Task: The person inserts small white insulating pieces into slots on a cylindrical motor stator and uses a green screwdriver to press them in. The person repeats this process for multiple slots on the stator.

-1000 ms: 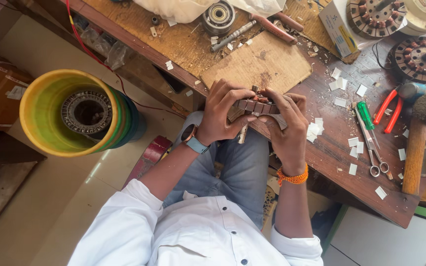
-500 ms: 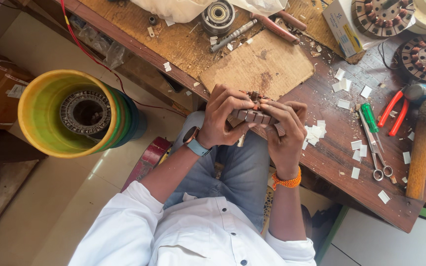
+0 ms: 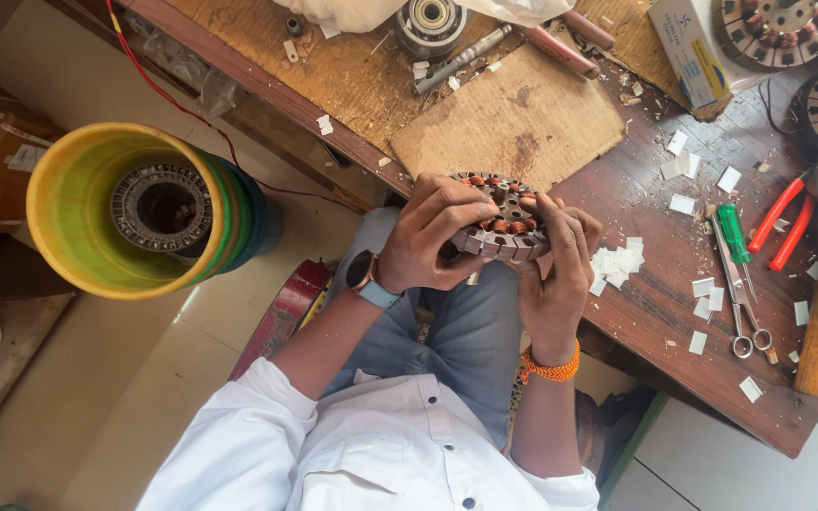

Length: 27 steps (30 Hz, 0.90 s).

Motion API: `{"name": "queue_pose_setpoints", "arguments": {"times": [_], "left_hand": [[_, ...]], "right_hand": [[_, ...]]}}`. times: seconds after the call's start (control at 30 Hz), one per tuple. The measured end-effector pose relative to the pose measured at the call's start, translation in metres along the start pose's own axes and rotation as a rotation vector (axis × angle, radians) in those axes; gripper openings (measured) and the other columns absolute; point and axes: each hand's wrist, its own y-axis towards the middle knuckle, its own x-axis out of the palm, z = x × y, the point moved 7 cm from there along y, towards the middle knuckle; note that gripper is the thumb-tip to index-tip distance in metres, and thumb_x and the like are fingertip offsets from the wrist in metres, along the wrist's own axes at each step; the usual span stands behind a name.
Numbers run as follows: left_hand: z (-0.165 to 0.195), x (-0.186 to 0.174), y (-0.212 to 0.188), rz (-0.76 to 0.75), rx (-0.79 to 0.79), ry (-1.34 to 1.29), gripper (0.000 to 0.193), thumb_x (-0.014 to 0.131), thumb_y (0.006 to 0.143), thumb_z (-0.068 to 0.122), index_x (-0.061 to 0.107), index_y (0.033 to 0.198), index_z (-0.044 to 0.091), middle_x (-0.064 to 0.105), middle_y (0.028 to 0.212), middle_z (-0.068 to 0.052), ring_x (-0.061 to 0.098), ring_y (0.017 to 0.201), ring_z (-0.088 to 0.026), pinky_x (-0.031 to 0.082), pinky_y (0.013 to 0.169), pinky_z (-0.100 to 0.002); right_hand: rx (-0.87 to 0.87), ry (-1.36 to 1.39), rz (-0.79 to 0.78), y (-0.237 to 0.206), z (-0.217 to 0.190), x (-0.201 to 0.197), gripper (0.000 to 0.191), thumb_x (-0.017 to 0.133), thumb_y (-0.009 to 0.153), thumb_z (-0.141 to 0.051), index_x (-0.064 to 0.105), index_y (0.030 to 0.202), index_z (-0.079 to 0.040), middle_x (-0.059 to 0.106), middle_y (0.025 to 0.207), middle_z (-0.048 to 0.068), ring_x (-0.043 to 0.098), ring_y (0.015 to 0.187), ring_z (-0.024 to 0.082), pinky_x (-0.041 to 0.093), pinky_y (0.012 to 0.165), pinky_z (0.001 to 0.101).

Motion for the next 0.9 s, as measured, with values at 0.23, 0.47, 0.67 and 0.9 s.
{"name": "queue_pose_setpoints", "arguments": {"times": [0.23, 0.47, 0.67, 0.9], "left_hand": [[-0.004, 0.009, -0.002, 0.046, 0.018, 0.039, 0.049, 0.089, 0.082, 0.022, 0.060, 0.119, 0.009, 0.064, 0.117, -0.006, 0.062, 0.110, -0.029, 0.050, 0.098, -0.046], [-0.003, 0.002, 0.001, 0.102, -0.026, 0.028, 0.047, 0.087, 0.083, 0.021, 0.057, 0.116, 0.008, 0.062, 0.115, -0.008, 0.062, 0.109, -0.031, 0.050, 0.098, -0.047], [-0.007, -0.010, 0.010, -0.010, -0.119, -0.060, 0.047, 0.086, 0.086, 0.020, 0.058, 0.123, 0.009, 0.063, 0.121, -0.009, 0.062, 0.116, -0.031, 0.048, 0.105, -0.043], [0.004, -0.019, 0.017, -0.099, -0.101, -0.026, 0.047, 0.083, 0.088, 0.018, 0.064, 0.130, 0.016, 0.066, 0.126, -0.005, 0.062, 0.116, -0.028, 0.050, 0.106, -0.042]], "right_hand": [[-0.006, -0.017, 0.005, -0.002, 0.004, 0.006, 0.026, 0.067, 0.104, -0.022, 0.063, 0.124, -0.006, 0.067, 0.130, 0.007, 0.053, 0.130, 0.031, 0.042, 0.125, 0.0484], [-0.004, -0.048, 0.034, 0.001, -0.002, 0.011, 0.027, 0.067, 0.107, -0.028, 0.063, 0.124, -0.007, 0.066, 0.129, 0.006, 0.053, 0.127, 0.030, 0.045, 0.117, 0.0416], [-0.002, -0.012, -0.024, 0.017, -0.003, 0.008, 0.039, 0.072, 0.097, -0.022, 0.063, 0.132, -0.007, 0.064, 0.138, 0.008, 0.056, 0.132, 0.031, 0.046, 0.117, 0.0413], [0.004, 0.111, -0.187, 0.023, -0.005, 0.005, 0.056, 0.065, 0.104, -0.009, 0.044, 0.156, -0.005, 0.043, 0.165, 0.019, 0.054, 0.145, 0.036, 0.051, 0.115, 0.0410]]}}
